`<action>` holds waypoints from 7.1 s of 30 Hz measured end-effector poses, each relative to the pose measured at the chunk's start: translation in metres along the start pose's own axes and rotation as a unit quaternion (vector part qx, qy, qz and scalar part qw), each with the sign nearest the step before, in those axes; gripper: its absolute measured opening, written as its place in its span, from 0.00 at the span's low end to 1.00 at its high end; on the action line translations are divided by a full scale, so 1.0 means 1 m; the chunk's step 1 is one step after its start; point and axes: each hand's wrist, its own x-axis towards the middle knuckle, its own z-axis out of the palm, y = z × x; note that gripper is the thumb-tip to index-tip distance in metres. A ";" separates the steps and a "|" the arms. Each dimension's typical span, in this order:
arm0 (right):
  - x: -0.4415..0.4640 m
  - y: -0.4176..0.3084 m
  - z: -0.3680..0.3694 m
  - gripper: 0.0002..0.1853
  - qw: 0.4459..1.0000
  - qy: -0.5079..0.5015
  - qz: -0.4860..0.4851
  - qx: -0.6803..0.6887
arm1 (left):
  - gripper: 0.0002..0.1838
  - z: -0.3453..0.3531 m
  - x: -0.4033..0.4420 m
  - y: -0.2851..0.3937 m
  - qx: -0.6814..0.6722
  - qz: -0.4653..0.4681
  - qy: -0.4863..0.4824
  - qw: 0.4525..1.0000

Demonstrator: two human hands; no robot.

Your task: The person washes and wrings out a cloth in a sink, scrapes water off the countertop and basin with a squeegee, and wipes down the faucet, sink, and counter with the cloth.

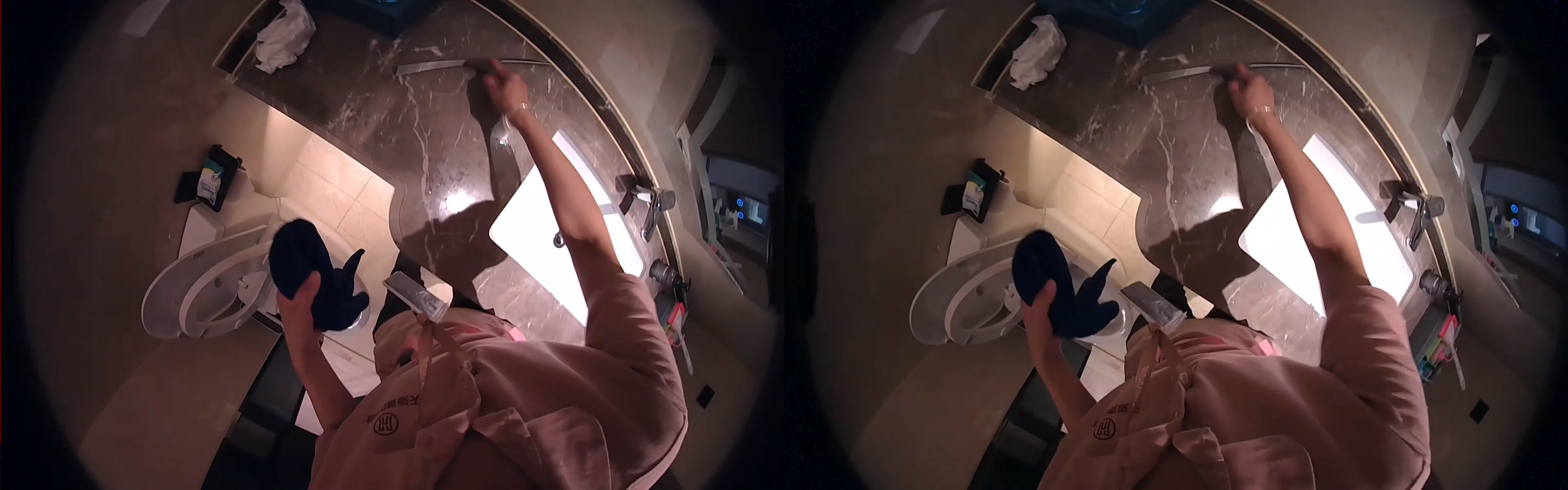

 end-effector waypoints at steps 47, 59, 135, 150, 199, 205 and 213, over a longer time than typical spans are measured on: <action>-0.763 0.408 -0.624 0.17 0.841 0.440 0.314 -0.035 | 0.07 0.298 -0.341 -0.401 0.376 -0.258 -0.498 0.738; -0.717 0.576 -0.567 0.33 0.877 0.337 0.208 0.273 | 0.08 0.338 -0.460 -0.445 0.593 0.037 -0.492 0.637; -0.756 0.320 -0.456 0.18 0.796 0.424 0.411 0.133 | 0.17 0.361 -0.496 -0.474 0.219 0.043 -0.581 0.783; -0.589 0.357 -0.402 0.12 0.583 0.218 0.310 0.719 | 0.11 0.496 -0.488 -0.354 0.389 0.432 -0.501 0.642; -0.487 0.363 -0.355 0.20 0.465 0.258 0.464 0.709 | 0.36 0.352 -0.380 -0.323 0.282 0.351 -0.369 0.813; -0.590 0.291 -0.378 0.27 0.487 0.332 0.445 0.674 | 0.33 0.508 -0.406 -0.410 0.278 0.475 -0.491 0.675; -0.703 0.360 -0.387 0.25 0.448 0.419 0.486 0.623 | 0.22 0.593 -0.484 -0.513 0.282 0.387 -0.661 0.577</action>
